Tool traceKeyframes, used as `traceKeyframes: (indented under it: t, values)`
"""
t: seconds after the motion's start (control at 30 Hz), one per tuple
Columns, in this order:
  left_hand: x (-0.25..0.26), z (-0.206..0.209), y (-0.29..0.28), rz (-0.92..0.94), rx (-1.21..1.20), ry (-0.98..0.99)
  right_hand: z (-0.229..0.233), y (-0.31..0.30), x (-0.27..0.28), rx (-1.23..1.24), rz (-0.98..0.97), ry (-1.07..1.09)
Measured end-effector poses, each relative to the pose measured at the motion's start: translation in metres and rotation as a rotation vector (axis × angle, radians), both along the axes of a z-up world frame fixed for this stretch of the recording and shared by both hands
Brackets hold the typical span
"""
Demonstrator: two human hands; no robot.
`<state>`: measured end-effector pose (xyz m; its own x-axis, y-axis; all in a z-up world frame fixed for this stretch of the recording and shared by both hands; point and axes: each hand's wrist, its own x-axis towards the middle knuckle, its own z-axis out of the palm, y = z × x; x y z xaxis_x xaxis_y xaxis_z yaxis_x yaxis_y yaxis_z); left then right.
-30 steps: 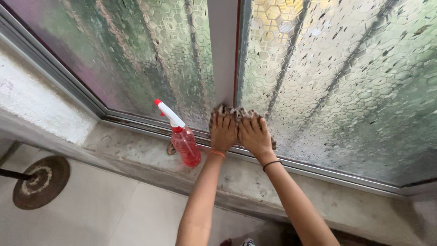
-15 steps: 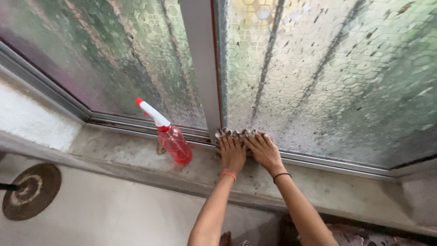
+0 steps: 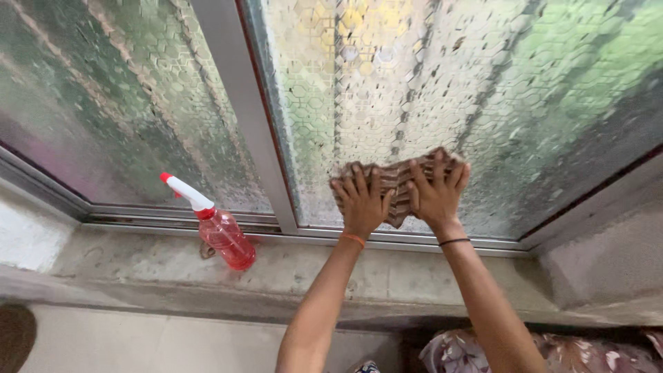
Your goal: The person cleans a textured glass window using a brown microfiber cloth. They wipe the surface in circular and back-and-forth motions, covering the entire visible area of the window pane.
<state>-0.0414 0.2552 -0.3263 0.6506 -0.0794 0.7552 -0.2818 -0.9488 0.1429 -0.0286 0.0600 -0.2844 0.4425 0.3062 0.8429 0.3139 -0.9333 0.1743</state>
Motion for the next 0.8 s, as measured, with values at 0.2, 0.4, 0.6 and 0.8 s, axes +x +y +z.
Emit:
traceKeyframes:
  t: [0.2, 0.4, 0.6, 0.8]
  values:
    - [0.014, 0.138, -0.066, -0.039, 0.03, -0.336, 0.131, -0.034, -0.001, 0.207, -0.086, -0.18]
    - [0.017, 0.229, -0.132, -0.123, 0.114, -0.407, 0.19, -0.098, 0.031, 0.306, -0.297, -0.373]
    - [0.023, 0.179, -0.167, -0.235, 0.442, -0.499, 0.114, -0.137, 0.022, 0.437, -0.357, -0.347]
    - [0.025, 0.105, -0.182, -0.351, 0.619, -0.494, 0.037, -0.144, 0.012, 0.696, -0.506, -0.159]
